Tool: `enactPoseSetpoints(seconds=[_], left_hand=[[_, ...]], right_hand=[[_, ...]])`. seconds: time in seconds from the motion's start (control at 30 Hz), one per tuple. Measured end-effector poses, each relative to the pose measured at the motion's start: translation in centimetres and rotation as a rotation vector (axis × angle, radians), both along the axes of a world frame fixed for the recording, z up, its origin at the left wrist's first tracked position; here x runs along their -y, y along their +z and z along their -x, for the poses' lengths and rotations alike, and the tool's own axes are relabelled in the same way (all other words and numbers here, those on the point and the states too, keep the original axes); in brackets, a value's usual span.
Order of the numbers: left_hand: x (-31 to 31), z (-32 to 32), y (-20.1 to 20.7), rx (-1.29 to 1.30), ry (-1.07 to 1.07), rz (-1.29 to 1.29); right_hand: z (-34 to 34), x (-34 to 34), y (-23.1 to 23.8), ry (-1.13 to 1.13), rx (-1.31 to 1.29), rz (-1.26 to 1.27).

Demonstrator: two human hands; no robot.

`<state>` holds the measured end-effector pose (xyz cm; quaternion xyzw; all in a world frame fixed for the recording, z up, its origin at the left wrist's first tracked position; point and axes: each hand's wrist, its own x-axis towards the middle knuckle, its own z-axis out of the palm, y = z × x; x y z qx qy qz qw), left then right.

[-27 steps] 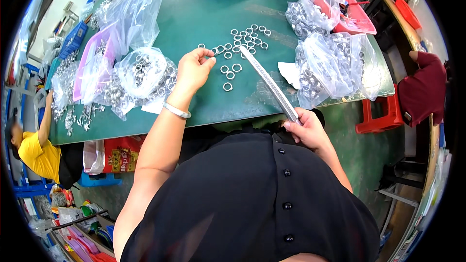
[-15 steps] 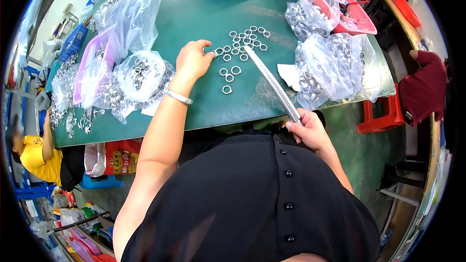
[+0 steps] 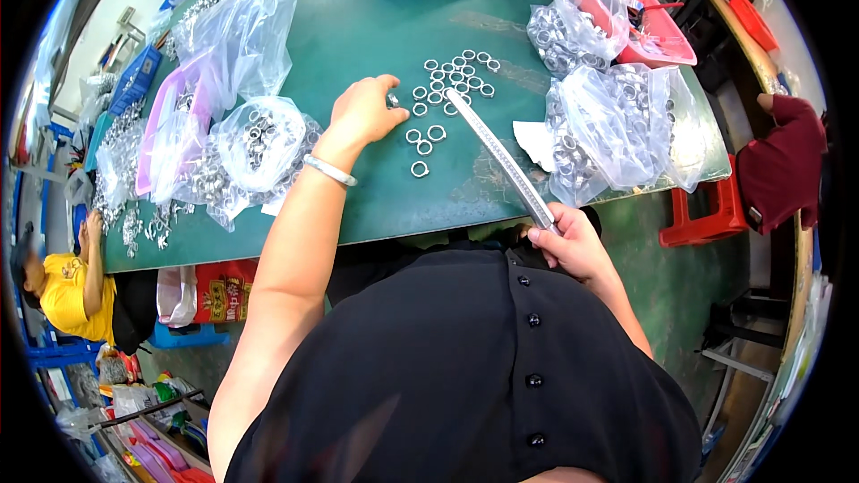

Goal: The person picks up metal rings from a table, slides them onto a measuring rod to check the size, and then places the rings into plastic bags.

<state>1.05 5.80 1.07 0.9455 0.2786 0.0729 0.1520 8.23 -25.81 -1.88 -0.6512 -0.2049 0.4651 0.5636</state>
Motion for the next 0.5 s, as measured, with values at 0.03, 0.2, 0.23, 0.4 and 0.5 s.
enactPoseSetpoints(seconds=[0.03, 0.2, 0.23, 0.4, 0.5], left_hand=[[0.0, -0.1, -0.4, 0.026, -0.028, -0.048], [-0.8, -0.5, -1.0, 0.075, -0.009, 0.147], [-0.9, -0.4, -1.0, 0.111, -0.014, 0.213], [-0.2, 0.4, -0.5, 0.524, -0.19, 0.917], [1.3, 0.9, 0.4, 0.617, -0.22, 1.321]], right_hand=[[0.0, 0.0, 0.0, -0.001, -0.003, -0.001], [0.1, 0.0, 0.2, -0.005, 0.001, 0.002], [0.1, 0.0, 0.2, -0.008, 0.005, 0.009], [0.0, -0.1, 0.0, 0.011, 0.015, 0.007], [0.1, -0.1, 0.1, 0.024, 0.012, -0.001]])
